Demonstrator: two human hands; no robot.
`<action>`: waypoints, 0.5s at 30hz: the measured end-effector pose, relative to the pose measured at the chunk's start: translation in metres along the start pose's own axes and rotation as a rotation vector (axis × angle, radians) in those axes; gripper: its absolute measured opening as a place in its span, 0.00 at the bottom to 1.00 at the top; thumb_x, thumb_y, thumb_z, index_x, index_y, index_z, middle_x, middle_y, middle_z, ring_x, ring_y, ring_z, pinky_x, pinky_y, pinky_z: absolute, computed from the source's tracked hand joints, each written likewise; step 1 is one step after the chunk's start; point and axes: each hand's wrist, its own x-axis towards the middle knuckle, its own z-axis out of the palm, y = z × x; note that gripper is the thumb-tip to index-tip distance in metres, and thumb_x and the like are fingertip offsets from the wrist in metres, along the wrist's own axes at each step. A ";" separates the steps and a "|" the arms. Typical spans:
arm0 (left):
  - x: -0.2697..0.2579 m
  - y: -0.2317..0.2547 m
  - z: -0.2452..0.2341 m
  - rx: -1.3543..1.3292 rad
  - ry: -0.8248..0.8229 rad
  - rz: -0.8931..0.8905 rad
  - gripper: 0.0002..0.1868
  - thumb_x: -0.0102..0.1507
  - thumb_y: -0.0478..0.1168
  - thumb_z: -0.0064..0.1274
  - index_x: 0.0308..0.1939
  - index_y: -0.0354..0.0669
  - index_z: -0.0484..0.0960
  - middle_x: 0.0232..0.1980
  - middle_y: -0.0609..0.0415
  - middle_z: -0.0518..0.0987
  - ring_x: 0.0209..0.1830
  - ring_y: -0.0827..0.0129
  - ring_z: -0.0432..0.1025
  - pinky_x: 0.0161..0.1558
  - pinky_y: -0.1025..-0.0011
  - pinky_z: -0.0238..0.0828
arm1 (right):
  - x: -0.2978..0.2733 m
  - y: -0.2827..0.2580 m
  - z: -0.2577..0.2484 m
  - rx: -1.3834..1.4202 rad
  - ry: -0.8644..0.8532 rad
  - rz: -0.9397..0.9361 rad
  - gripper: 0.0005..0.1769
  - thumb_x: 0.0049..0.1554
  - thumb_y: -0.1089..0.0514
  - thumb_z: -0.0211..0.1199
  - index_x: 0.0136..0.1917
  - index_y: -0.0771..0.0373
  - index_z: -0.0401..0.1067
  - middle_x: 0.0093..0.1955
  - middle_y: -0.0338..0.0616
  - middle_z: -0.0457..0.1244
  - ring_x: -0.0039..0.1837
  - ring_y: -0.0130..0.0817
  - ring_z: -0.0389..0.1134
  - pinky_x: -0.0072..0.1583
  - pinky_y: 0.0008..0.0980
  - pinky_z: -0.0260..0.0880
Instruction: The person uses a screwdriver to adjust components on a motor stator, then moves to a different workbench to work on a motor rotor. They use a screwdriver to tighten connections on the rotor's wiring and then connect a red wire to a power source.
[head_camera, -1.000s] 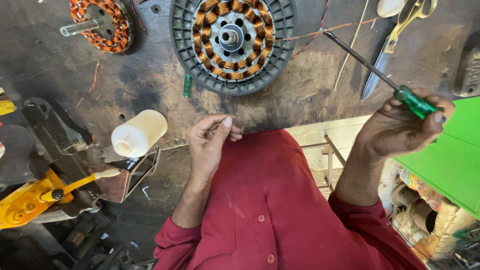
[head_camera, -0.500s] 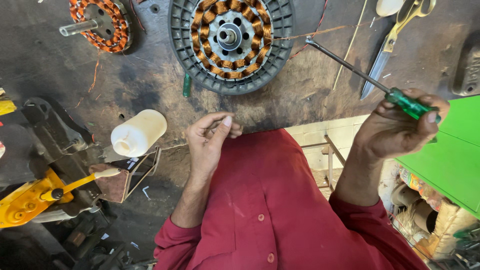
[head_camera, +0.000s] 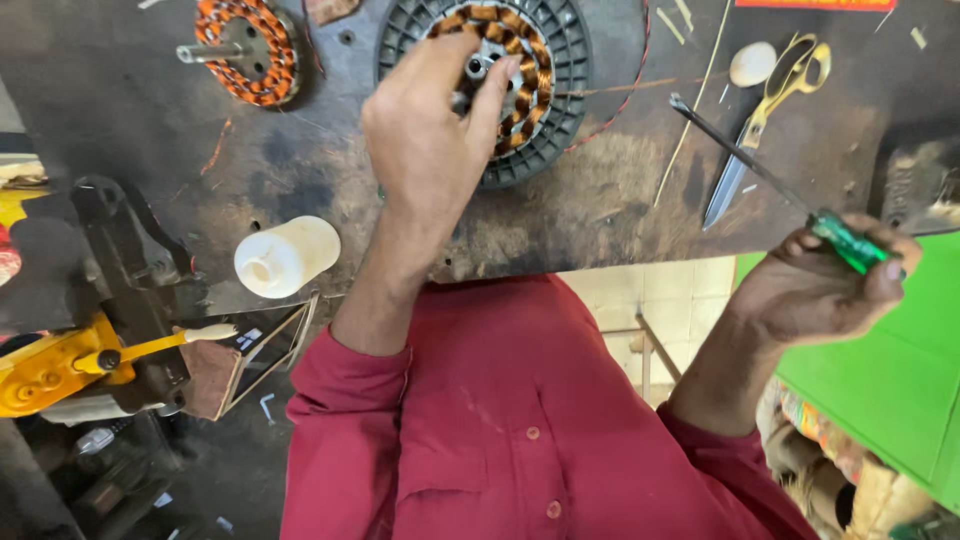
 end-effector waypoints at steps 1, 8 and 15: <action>0.005 0.003 0.002 0.015 0.013 0.016 0.15 0.66 0.41 0.69 0.50 0.37 0.82 0.46 0.46 0.82 0.44 0.52 0.79 0.46 0.60 0.75 | -0.001 -0.005 -0.002 0.001 0.015 -0.004 0.10 0.67 0.57 0.59 0.55 0.67 0.67 0.48 0.57 0.68 0.42 0.42 0.73 0.40 0.33 0.74; 0.019 -0.002 -0.022 -0.023 -0.102 0.148 0.13 0.64 0.37 0.67 0.49 0.37 0.83 0.47 0.43 0.83 0.45 0.49 0.79 0.47 0.59 0.76 | 0.006 -0.050 -0.027 0.044 -0.073 0.072 0.13 0.70 0.52 0.54 0.57 0.64 0.66 0.51 0.54 0.67 0.41 0.38 0.72 0.43 0.29 0.75; 0.032 -0.018 -0.021 -0.111 -0.165 0.271 0.13 0.63 0.36 0.67 0.51 0.42 0.84 0.47 0.47 0.84 0.47 0.49 0.79 0.48 0.57 0.73 | 0.004 -0.046 -0.039 0.150 -0.115 0.251 0.13 0.72 0.51 0.51 0.59 0.64 0.66 0.51 0.54 0.67 0.44 0.39 0.72 0.46 0.32 0.76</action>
